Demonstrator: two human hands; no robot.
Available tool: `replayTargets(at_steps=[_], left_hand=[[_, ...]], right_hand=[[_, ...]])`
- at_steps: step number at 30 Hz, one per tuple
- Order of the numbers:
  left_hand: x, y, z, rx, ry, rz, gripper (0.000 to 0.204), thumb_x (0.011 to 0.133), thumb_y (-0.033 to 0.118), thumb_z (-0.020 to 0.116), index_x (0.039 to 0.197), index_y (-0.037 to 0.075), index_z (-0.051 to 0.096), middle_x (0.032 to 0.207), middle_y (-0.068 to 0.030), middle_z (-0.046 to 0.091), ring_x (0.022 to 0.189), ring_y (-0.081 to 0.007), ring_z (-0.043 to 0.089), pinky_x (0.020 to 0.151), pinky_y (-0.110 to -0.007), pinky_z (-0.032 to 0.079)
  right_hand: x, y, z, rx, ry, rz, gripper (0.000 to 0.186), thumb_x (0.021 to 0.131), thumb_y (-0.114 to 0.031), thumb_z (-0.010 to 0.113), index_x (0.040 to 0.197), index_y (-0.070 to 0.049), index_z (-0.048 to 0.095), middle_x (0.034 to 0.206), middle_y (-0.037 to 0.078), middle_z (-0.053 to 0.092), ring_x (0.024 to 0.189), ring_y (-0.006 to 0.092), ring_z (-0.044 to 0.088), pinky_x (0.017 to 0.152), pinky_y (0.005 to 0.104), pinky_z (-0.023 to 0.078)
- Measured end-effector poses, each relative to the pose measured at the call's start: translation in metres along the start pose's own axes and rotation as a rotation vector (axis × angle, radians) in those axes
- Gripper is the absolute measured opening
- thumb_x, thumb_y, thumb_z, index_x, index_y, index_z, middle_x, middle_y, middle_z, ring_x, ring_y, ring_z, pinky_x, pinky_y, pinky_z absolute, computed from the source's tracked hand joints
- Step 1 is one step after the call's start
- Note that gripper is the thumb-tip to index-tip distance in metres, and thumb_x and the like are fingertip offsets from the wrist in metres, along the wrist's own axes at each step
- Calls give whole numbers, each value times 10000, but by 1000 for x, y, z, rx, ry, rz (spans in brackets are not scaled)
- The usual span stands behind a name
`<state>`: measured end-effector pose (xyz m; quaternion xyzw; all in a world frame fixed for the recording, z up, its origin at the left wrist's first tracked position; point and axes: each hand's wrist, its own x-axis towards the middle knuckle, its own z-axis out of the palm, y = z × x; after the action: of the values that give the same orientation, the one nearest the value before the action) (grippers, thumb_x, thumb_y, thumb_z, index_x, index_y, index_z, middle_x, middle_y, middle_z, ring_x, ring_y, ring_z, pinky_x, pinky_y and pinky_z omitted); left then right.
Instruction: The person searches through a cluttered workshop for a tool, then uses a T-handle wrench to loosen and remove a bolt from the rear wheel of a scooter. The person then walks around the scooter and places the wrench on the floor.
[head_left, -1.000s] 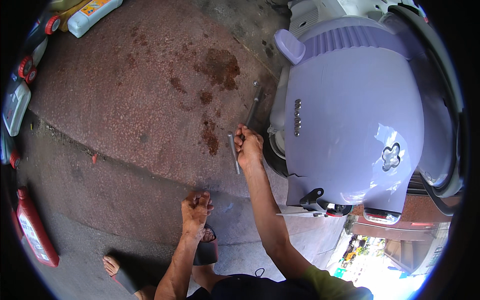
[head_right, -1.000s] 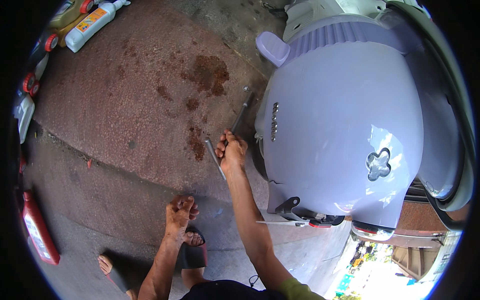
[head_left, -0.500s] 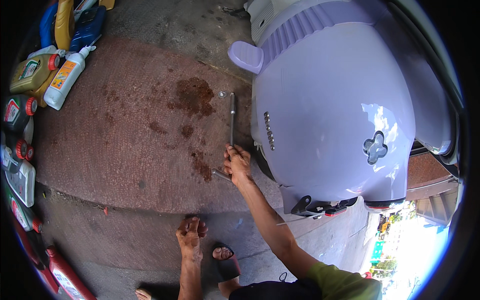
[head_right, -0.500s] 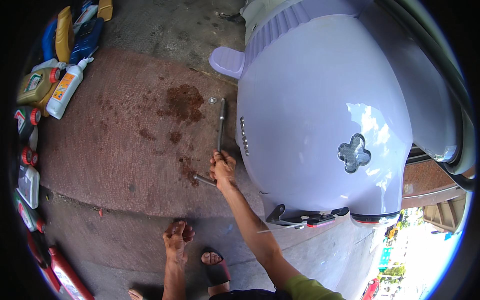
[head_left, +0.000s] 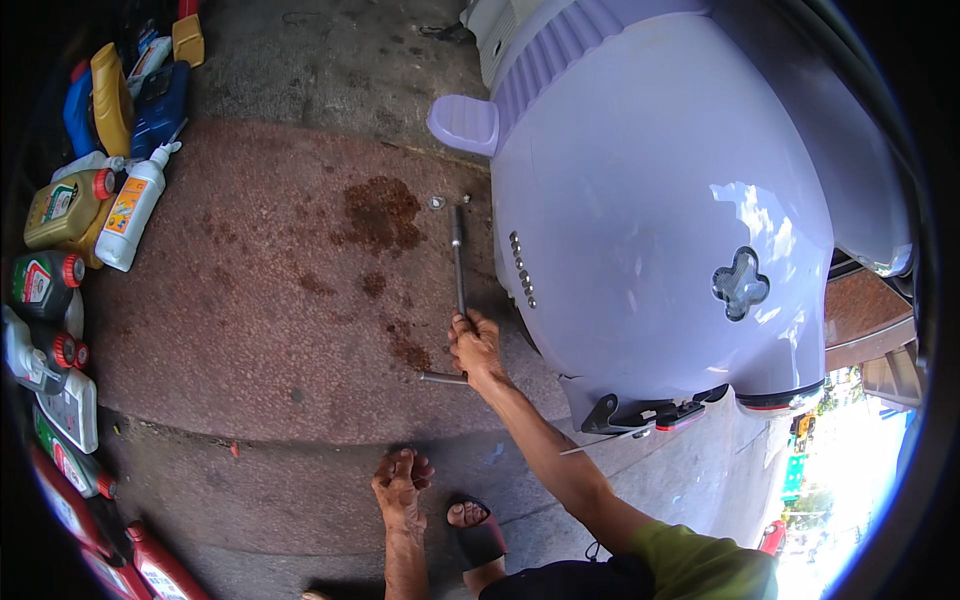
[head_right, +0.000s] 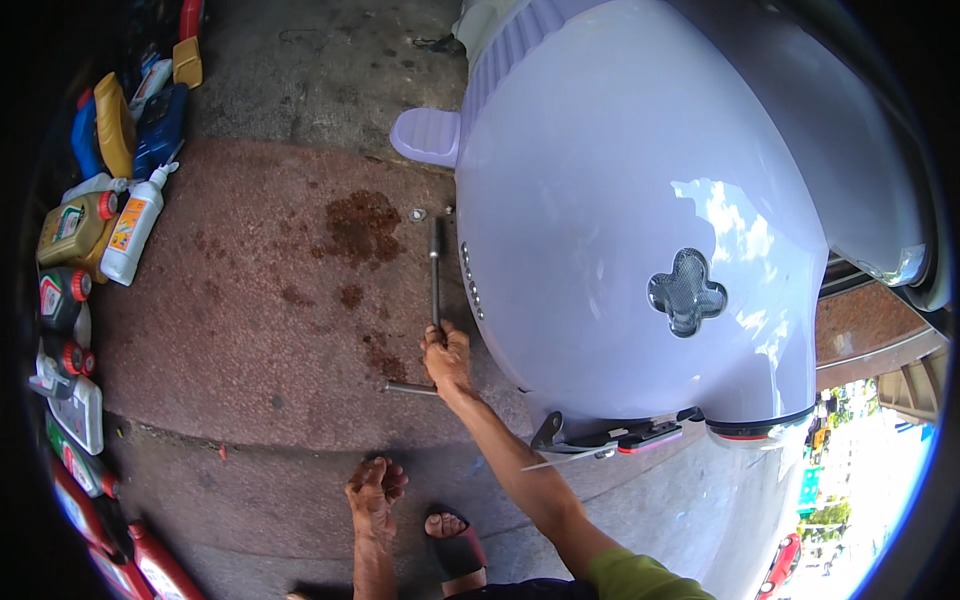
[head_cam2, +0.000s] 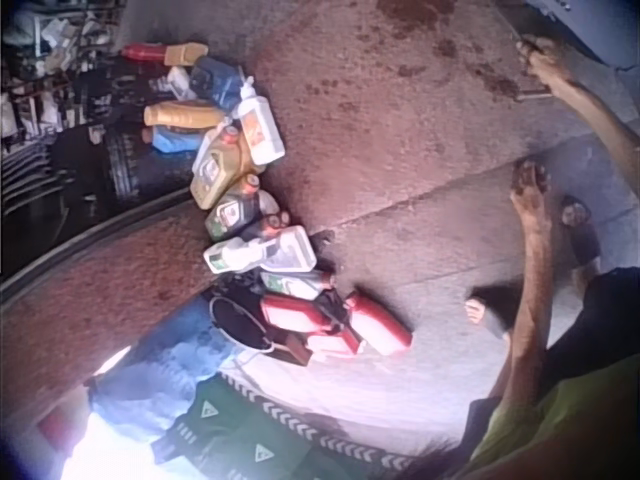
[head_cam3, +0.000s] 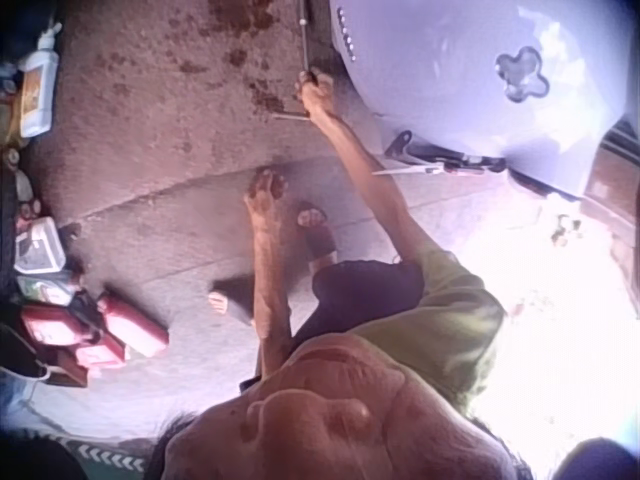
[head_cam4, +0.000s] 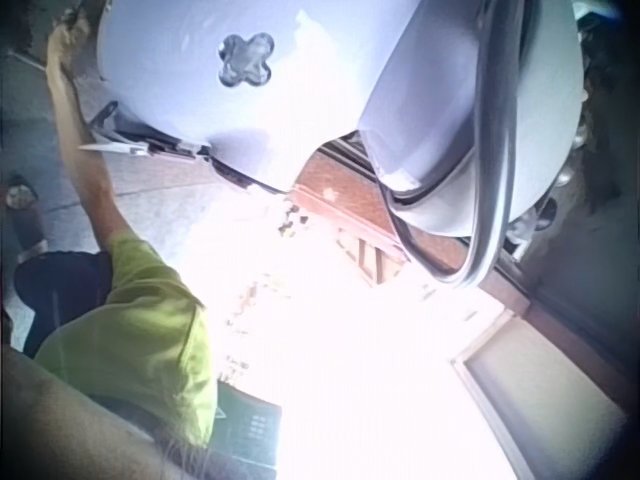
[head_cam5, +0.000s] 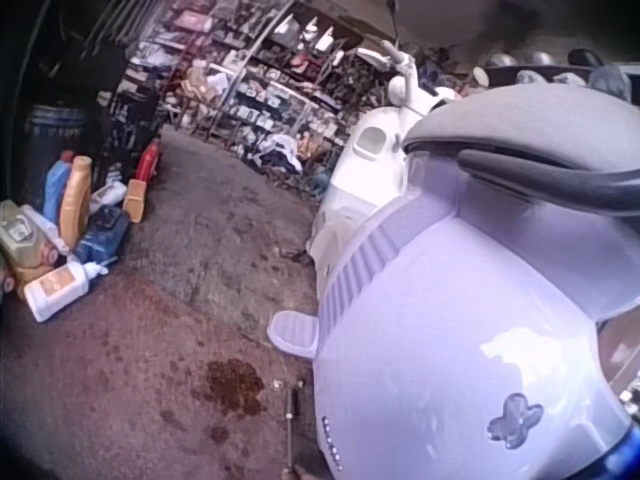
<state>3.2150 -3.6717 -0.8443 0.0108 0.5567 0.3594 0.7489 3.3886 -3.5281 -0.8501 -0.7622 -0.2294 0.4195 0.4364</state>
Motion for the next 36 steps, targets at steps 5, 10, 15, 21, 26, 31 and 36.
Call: replayTargets(at_steps=[5, 10, 15, 21, 26, 31, 36], left_hand=[[-2, 2, 1, -26, 12, 2, 220, 821, 247, 627, 852, 33, 588, 727, -69, 615, 607, -156, 593, 529, -262, 442], [-4, 3, -2, -17, -1, 20, 212, 813, 272, 629, 843, 67, 584, 733, -47, 622, 611, -140, 596, 519, -238, 451], [-4, 4, -8, -52, 2, 32, 222, 825, 239, 621, 851, 21, 590, 724, -73, 614, 592, -150, 586, 524, -258, 445], [-8, 5, -2, -10, -9, -1, 231, 805, 285, 642, 833, 62, 588, 729, -45, 619, 614, -137, 591, 537, -236, 442], [-12, 5, -1, -40, 7, 7, 226, 812, 280, 632, 842, 60, 588, 721, -44, 615, 606, -133, 584, 534, -237, 441], [-21, 12, -10, -113, 17, 66, 239, 824, 288, 616, 868, 55, 589, 735, -44, 610, 619, -124, 577, 549, -232, 434], [-28, 11, -22, -187, 57, 68, 231, 837, 285, 602, 877, 57, 588, 740, -36, 602, 623, -110, 564, 558, -228, 423]], right_hand=[[14, -19, 8, 74, -254, -74, 168, 904, -180, 497, 1014, -59, 533, 618, -27, 477, 417, 28, 360, 325, 203, 257], [-9, -27, 21, 67, -232, -69, 156, 907, -189, 507, 1003, -71, 544, 652, -27, 460, 427, 14, 327, 329, 186, 236], [-31, -2, 8, 52, -171, 37, 150, 913, -199, 501, 993, -81, 547, 641, -37, 457, 429, 13, 329, 332, 188, 249], [-58, 7, -7, -5, -183, 82, 109, 907, -189, 499, 944, -90, 522, 636, -35, 466, 429, 19, 357, 330, 191, 251], [-60, -6, -1, 69, -210, 81, 163, 906, -207, 516, 1016, -87, 531, 655, -29, 452, 420, 10, 329, 326, 181, 230], [-89, -4, -21, 39, -261, 134, 148, 900, -211, 529, 985, -91, 545, 626, -41, 443, 398, 6, 322, 317, 177, 217], [-135, 21, -59, -152, -262, 265, 155, 889, -239, 551, 946, -95, 567, 599, -44, 435, 394, 8, 328, 322, 174, 229]])
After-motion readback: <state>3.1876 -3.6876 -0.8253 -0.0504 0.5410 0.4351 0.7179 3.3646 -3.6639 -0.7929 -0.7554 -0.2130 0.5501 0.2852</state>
